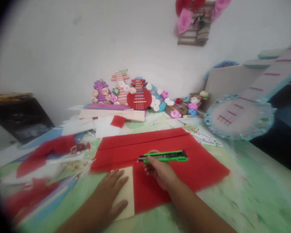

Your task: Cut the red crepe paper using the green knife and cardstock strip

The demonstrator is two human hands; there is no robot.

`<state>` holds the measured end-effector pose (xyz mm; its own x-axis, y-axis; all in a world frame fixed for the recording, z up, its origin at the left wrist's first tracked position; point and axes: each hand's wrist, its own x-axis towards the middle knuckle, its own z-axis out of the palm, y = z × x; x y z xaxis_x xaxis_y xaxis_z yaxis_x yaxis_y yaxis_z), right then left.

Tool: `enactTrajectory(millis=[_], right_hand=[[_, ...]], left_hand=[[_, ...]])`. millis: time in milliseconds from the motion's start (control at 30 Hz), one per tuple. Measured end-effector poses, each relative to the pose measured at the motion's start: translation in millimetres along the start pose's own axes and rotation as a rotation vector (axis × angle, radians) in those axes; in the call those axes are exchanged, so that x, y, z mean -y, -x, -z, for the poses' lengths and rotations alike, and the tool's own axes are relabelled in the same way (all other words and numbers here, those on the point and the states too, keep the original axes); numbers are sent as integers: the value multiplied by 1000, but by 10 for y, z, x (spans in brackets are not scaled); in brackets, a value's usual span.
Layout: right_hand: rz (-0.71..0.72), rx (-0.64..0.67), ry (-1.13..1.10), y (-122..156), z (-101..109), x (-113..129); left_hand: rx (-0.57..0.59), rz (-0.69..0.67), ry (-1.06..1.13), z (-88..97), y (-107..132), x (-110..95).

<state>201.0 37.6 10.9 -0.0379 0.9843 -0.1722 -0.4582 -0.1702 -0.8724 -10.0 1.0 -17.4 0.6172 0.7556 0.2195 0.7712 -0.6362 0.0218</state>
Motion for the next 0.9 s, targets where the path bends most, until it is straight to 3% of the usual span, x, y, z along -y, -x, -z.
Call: enactTrajectory(millis=[100,233,400,533,633,900], right_hand=[[19,-32,95,-12,-47,-9],[56,-53,235,-42,-72,-60],[176,28,593,-84,-134,-162],[415,41,785,-139,-168,-261],[478,13,832,-173,-129,-336],[368,-32,979,-177,-68,-435]], left_hand=[[66,34,61,53,-16,-15],[59,44,102,67,-28,-29],[75,33,89,138,-84,-68],[206,-40,53,262,-204,-74],[242,-166,36,255,-291,-32],[-20,-364,-106,-181,-315,101]])
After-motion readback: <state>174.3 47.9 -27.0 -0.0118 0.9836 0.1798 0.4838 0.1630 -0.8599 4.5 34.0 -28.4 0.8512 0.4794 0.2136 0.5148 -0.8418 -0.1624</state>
